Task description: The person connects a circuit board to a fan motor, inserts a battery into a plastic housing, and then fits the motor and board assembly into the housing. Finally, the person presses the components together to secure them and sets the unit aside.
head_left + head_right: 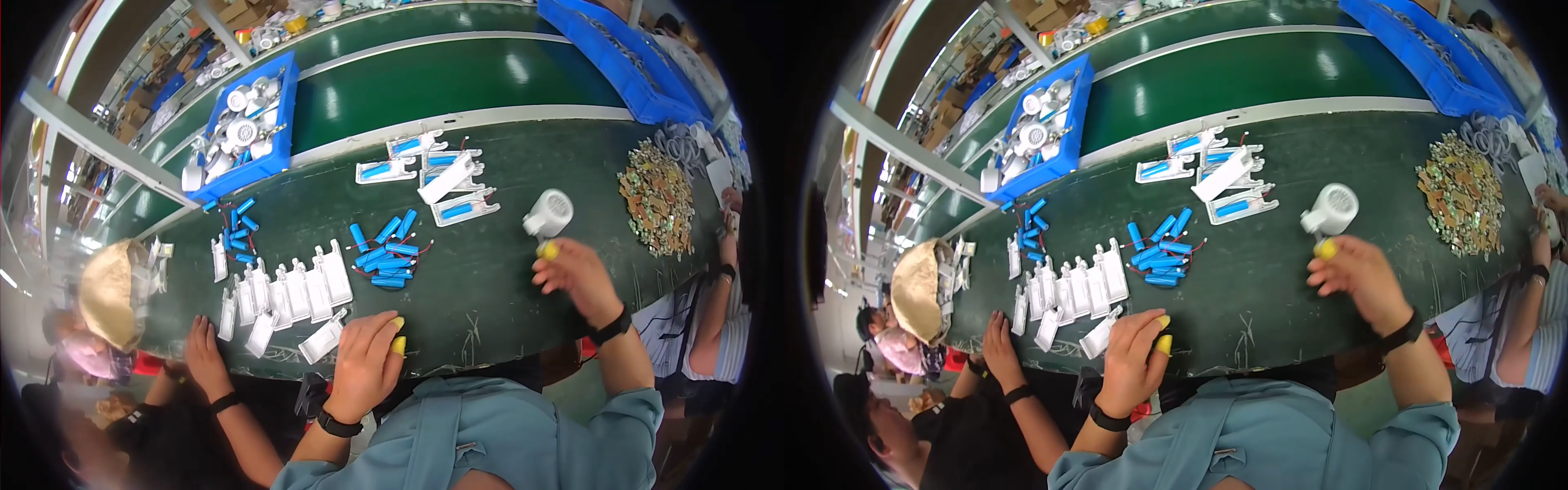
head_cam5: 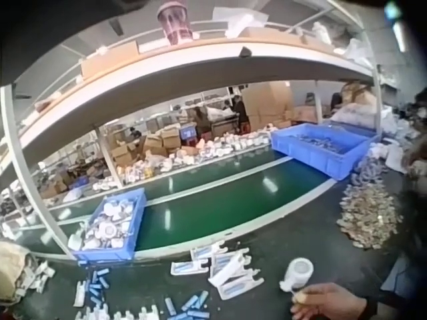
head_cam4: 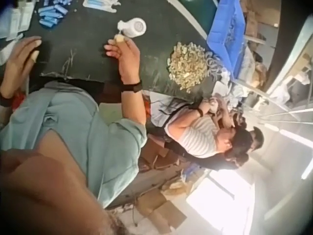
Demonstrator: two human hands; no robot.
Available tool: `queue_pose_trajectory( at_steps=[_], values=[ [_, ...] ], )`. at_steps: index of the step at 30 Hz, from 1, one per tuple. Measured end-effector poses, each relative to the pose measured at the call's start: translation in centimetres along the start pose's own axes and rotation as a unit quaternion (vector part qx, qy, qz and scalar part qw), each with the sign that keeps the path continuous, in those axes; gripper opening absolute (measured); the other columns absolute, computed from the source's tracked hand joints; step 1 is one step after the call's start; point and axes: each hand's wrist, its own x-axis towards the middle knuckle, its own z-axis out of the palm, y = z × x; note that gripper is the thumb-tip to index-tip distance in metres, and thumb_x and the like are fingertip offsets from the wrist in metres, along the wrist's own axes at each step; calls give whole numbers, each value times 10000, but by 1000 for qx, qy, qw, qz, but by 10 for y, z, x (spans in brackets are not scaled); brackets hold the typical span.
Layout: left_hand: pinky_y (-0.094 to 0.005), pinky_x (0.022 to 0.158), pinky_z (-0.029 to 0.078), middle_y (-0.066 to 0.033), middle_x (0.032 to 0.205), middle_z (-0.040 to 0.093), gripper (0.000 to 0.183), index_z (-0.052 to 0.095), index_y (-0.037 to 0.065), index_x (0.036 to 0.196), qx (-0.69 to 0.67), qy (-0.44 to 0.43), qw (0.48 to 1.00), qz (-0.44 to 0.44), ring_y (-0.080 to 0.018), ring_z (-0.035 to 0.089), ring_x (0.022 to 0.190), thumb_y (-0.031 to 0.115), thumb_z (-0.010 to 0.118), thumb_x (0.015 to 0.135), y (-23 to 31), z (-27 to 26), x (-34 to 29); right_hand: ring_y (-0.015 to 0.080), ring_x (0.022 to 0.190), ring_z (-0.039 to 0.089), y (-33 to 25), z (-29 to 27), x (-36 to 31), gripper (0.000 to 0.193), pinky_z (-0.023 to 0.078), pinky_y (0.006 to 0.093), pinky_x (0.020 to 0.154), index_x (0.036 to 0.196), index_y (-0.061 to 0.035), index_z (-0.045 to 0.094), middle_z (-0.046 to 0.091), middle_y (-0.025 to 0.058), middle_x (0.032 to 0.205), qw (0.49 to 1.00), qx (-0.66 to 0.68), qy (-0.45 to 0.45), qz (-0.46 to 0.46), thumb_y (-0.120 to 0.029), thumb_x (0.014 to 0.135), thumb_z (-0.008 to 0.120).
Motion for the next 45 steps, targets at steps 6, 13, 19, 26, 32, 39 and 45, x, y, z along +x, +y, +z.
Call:
queue_pose_trajectory(
  at_steps=[6,13,19,26,32,39,45],
  values=[
    [-446,838,490,-182,1027,660,293,631,5,1112,-31,-1,999,-19,-377,625,953,30,648,821,-8,10,69,161,739,698,26,37,-24,188,560,252,628,1079,-20,611,691,82,881,997,-39,-68,6,-188,1024,545],
    [-451,818,483,-151,944,618,260,661,31,1058,101,-77,992,20,-358,592,932,122,690,816,-20,39,116,179,847,692,46,34,-59,208,567,281,727,1181,-16,547,670,103,985,997,9,-74,17,-161,1047,484],
    [-447,837,460,-89,925,671,145,705,52,963,151,-40,988,15,-304,604,904,83,670,827,-32,57,103,206,894,711,64,36,-70,225,578,297,739,1162,-5,561,680,110,981,987,62,-114,90,-190,1056,491],
    [-297,766,521,-90,990,744,272,686,7,1195,-240,-130,949,-158,-139,642,855,-7,609,935,-16,27,69,123,783,655,75,54,-62,200,539,252,676,1146,3,565,662,63,923,989,52,-129,39,-163,1052,505],
    [-256,872,477,-99,1053,730,280,662,-3,1238,-367,22,913,-176,-131,637,968,51,534,996,0,-14,80,116,801,654,81,62,-46,192,546,251,679,1170,-2,551,651,59,945,989,26,-142,13,-145,1061,483],
    [-313,927,487,-110,1062,717,288,635,4,1277,-355,29,905,-235,-147,636,987,89,522,1026,-19,-7,68,76,732,615,82,63,-50,189,525,225,617,1144,-1,563,655,50,916,991,32,-127,5,-152,1047,502],
    [-266,828,483,-100,1042,712,291,627,7,1280,-288,69,941,-163,-130,596,871,125,534,1030,-43,0,64,69,710,616,82,64,-50,182,521,222,598,1138,-3,567,660,44,899,990,35,-136,7,-140,1040,499]
  ],
)
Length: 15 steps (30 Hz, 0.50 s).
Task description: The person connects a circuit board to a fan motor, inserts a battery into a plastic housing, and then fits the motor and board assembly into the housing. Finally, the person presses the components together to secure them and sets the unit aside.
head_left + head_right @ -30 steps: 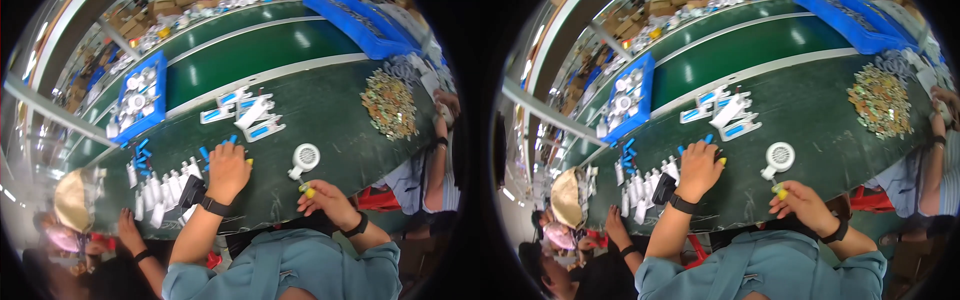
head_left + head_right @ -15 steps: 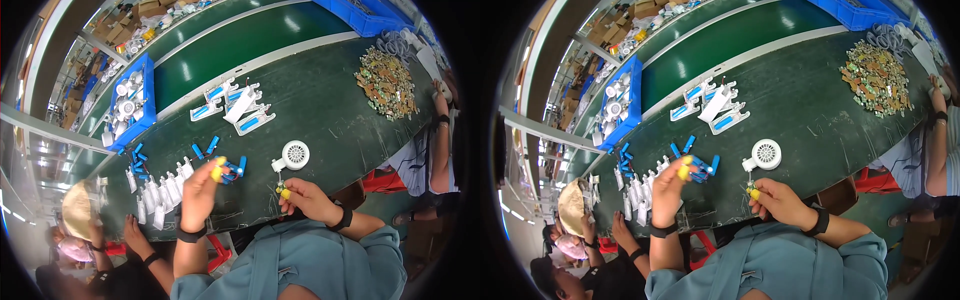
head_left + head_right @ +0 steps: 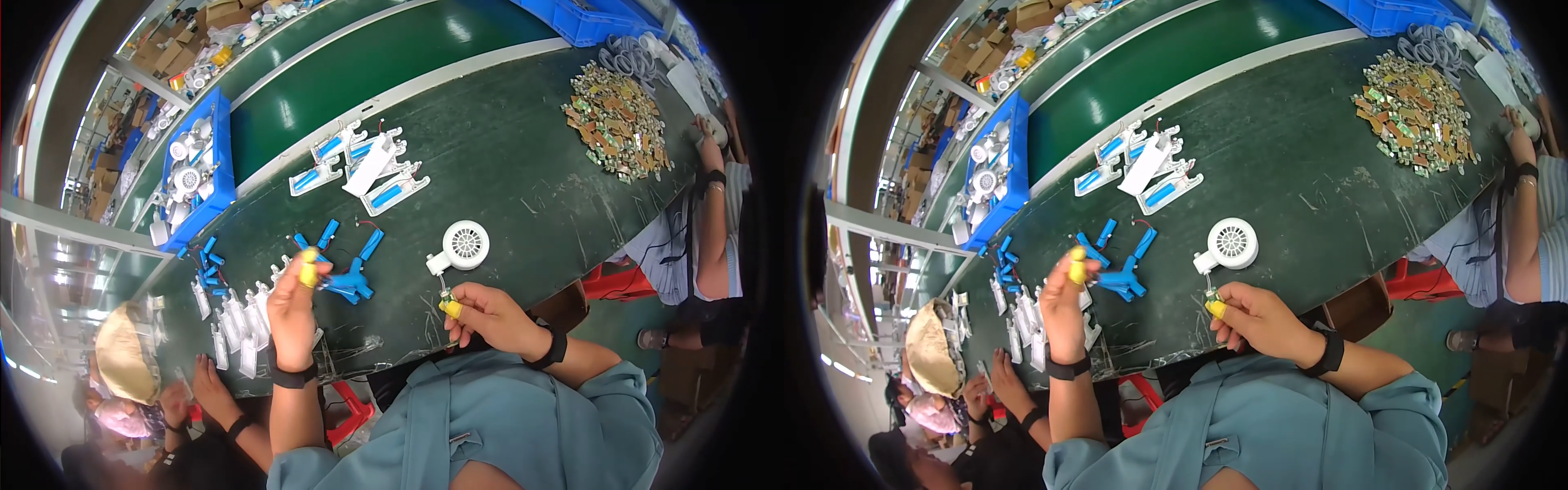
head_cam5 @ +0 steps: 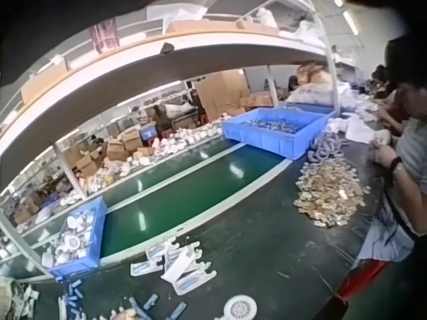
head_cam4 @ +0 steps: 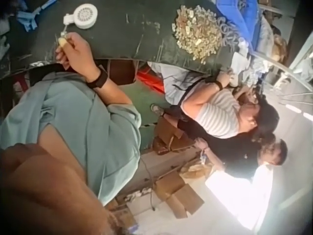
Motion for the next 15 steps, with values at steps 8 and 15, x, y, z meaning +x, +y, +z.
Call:
queue_pose_trajectory(
  at_steps=[8,15],
  values=[
    [-235,680,466,-145,1022,716,142,573,39,1136,-200,39,978,-37,-136,623,779,89,569,1003,33,2,8,90,748,635,0,-4,-2,190,541,240,654,1154,-8,556,658,46,922,1000,8,4,4,-153,1056,481],
    [-208,663,475,-36,905,671,191,625,14,1105,54,-223,970,-75,-61,595,763,-43,555,935,24,56,-59,77,760,633,-4,-5,0,199,530,228,656,1154,-13,551,662,40,937,999,16,-22,46,-171,1056,479]
  ],
)
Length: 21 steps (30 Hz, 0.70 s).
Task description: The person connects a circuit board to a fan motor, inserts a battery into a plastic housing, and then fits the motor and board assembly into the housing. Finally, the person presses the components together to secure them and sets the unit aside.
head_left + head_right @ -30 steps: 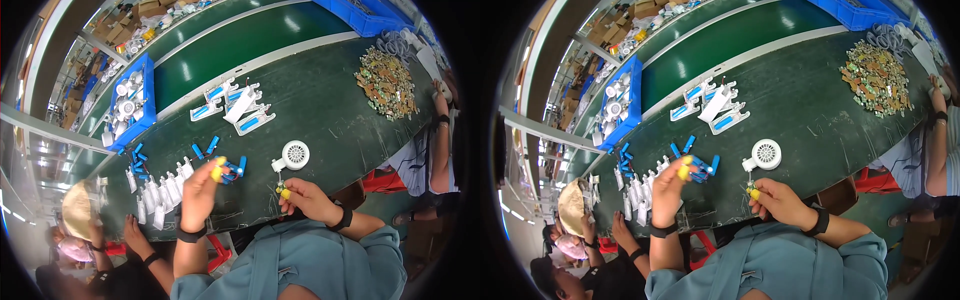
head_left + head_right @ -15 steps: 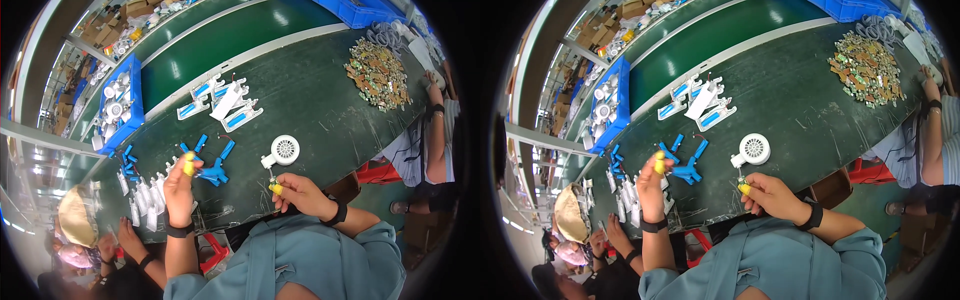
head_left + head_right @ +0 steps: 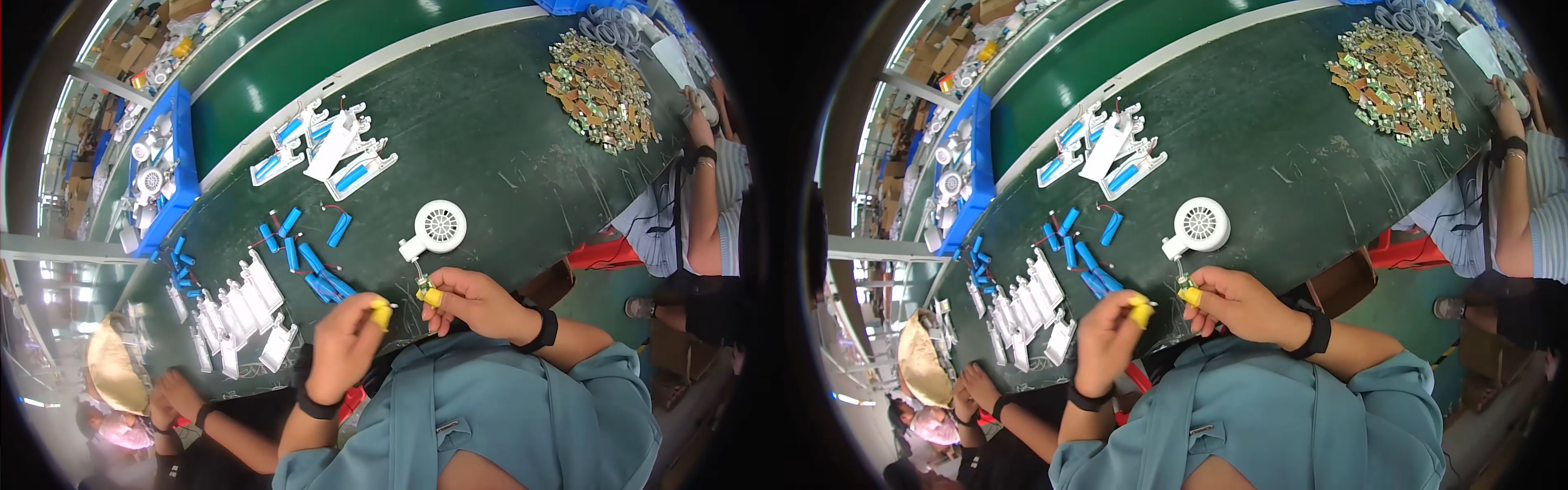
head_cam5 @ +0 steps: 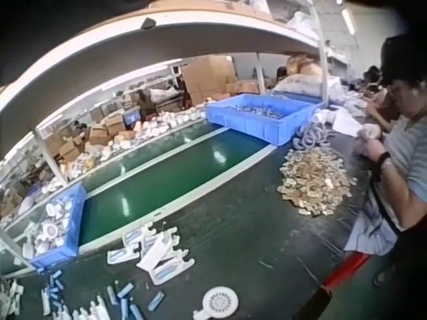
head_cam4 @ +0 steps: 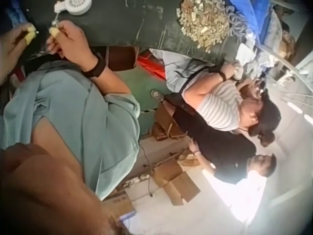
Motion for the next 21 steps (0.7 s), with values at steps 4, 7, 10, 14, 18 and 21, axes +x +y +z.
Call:
queue_pose_trajectory(
  at_steps=[4,7,10,14,18,21],
  values=[
    [-207,656,453,0,867,627,180,592,-5,1108,-33,-34,998,-33,-42,557,735,-23,586,928,-6,26,3,84,764,639,3,-1,1,189,542,237,671,1149,-4,546,664,52,944,1000,9,-10,-20,-146,1056,464],
    [-204,648,442,9,852,609,171,579,-7,1104,-66,-12,997,-36,-37,538,724,-19,585,933,-7,34,4,92,781,648,2,-1,-1,185,551,241,688,1157,5,537,663,61,949,1000,11,-13,-22,-125,1056,454],
    [-202,642,434,16,843,597,161,575,-7,1095,-63,2,998,-22,-30,524,719,-16,586,934,-11,37,6,98,799,653,3,1,-1,184,555,243,706,1165,8,531,659,63,951,999,20,-10,-28,-119,1058,450],
    [-259,618,487,-61,864,641,200,584,-9,1113,-56,-9,998,-21,-113,617,698,15,615,918,-11,36,11,109,829,652,2,-1,0,187,557,258,746,1186,11,526,654,69,980,999,23,-19,-25,-91,1057,438],
    [-245,604,478,-63,876,635,204,594,-11,1090,-41,-13,999,-3,-103,610,693,3,641,892,-7,36,13,115,842,651,4,-4,0,174,559,273,776,1178,10,528,651,74,994,999,9,-35,-17,-82,1059,439],
    [-270,606,500,-94,907,644,244,608,-4,1072,1,-3,1000,20,-163,636,693,-12,673,837,-7,36,13,115,835,652,2,-3,-1,160,560,273,770,1152,6,531,653,76,987,999,2,-34,-22,-101,1061,455]
  ],
)
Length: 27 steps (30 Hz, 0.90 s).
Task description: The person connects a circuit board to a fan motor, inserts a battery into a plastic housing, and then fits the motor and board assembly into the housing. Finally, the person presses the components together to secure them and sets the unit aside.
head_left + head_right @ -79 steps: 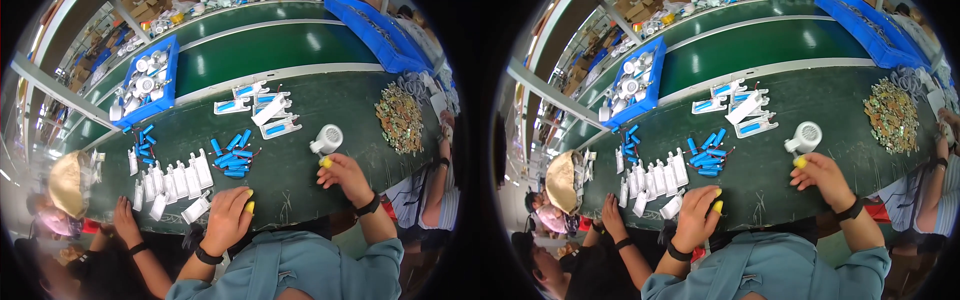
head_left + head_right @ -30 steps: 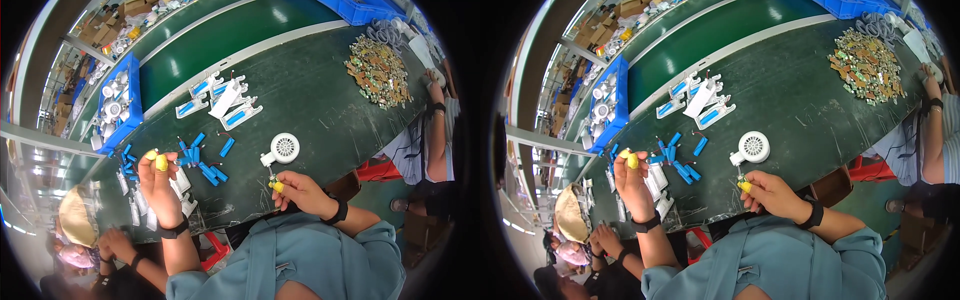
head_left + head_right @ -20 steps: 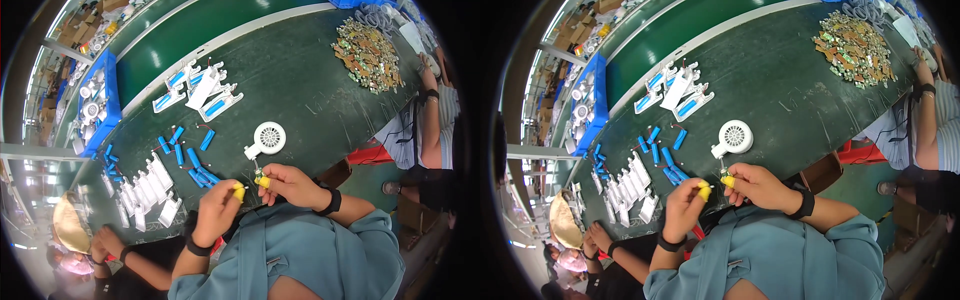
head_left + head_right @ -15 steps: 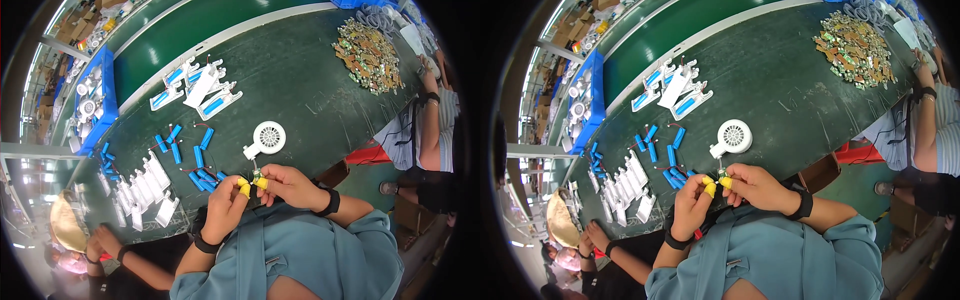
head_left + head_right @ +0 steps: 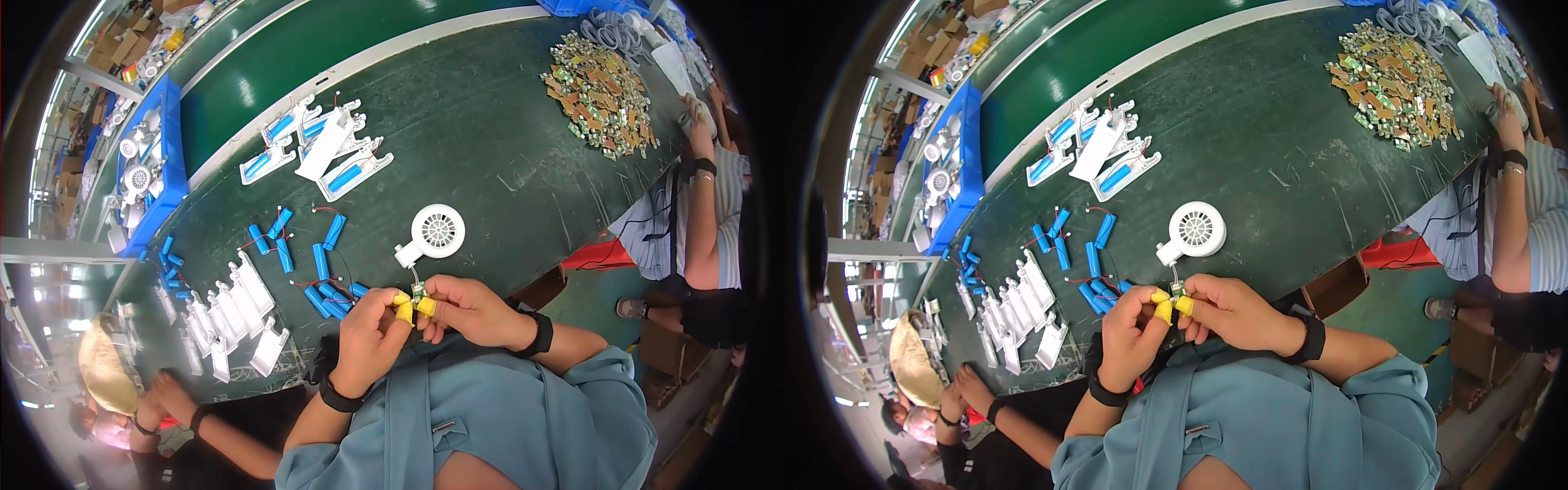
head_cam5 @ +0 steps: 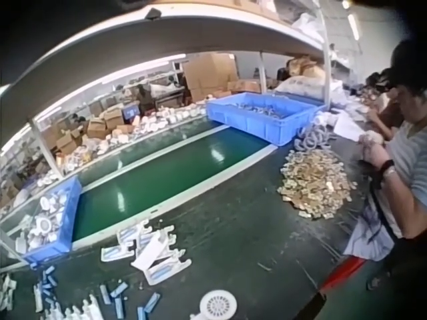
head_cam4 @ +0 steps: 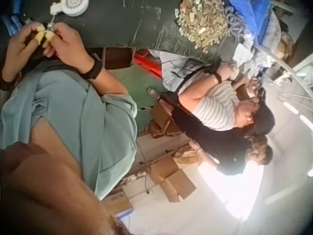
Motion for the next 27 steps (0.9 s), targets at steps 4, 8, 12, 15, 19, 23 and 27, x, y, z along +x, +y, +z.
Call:
queue_pose_trajectory(
  at_steps=[4,8,12,15,19,23,27],
  values=[
    [-318,616,528,-133,956,657,297,618,7,1069,117,37,979,164,-251,652,710,-9,701,784,-8,1,2,112,817,655,-1,1,0,153,560,266,754,1135,4,535,658,73,962,1000,15,7,-3,-115,1060,475],
    [-356,649,554,-165,1000,667,300,625,14,1062,174,44,948,262,-320,671,765,-3,714,775,-8,0,2,101,780,657,-3,3,-1,123,560,251,721,1117,5,537,666,64,927,1000,-20,17,-9,-72,1042,477],
    [-331,657,561,-152,990,672,242,624,-4,1049,72,24,989,129,-259,695,783,-17,700,820,-4,3,-5,92,766,656,-1,6,-1,130,564,249,708,1119,6,540,671,60,924,998,-29,40,-23,-37,1021,466],
    [-226,634,518,-81,919,667,187,625,-19,1042,-58,17,998,-3,-94,643,728,-57,656,862,3,5,-6,89,771,655,6,8,-1,157,564,248,712,1159,9,545,673,56,933,996,-59,59,-45,-52,1033,477],
    [-194,618,485,-47,899,651,172,625,-22,1034,-72,33,997,-23,-56,603,693,-57,653,868,-2,4,-5,86,770,651,1,8,-1,197,563,244,712,1206,11,545,673,51,934,998,-38,52,-13,-90,1052,473],
    [-202,591,467,-49,916,643,210,628,-8,1037,-45,40,998,11,-59,590,689,-59,667,838,-7,3,-4,84,755,643,2,6,0,225,559,244,701,1214,6,549,662,44,904,998,-52,31,-7,-140,1071,454],
    [-235,584,475,-75,948,649,252,633,12,1027,57,44,990,122,-107,598,669,-61,683,790,-4,2,-4,91,732,639,-1,6,-1,196,549,244,671,1106,-2,552,646,42,864,997,-66,26,4,-165,1075,448]
  ],
)
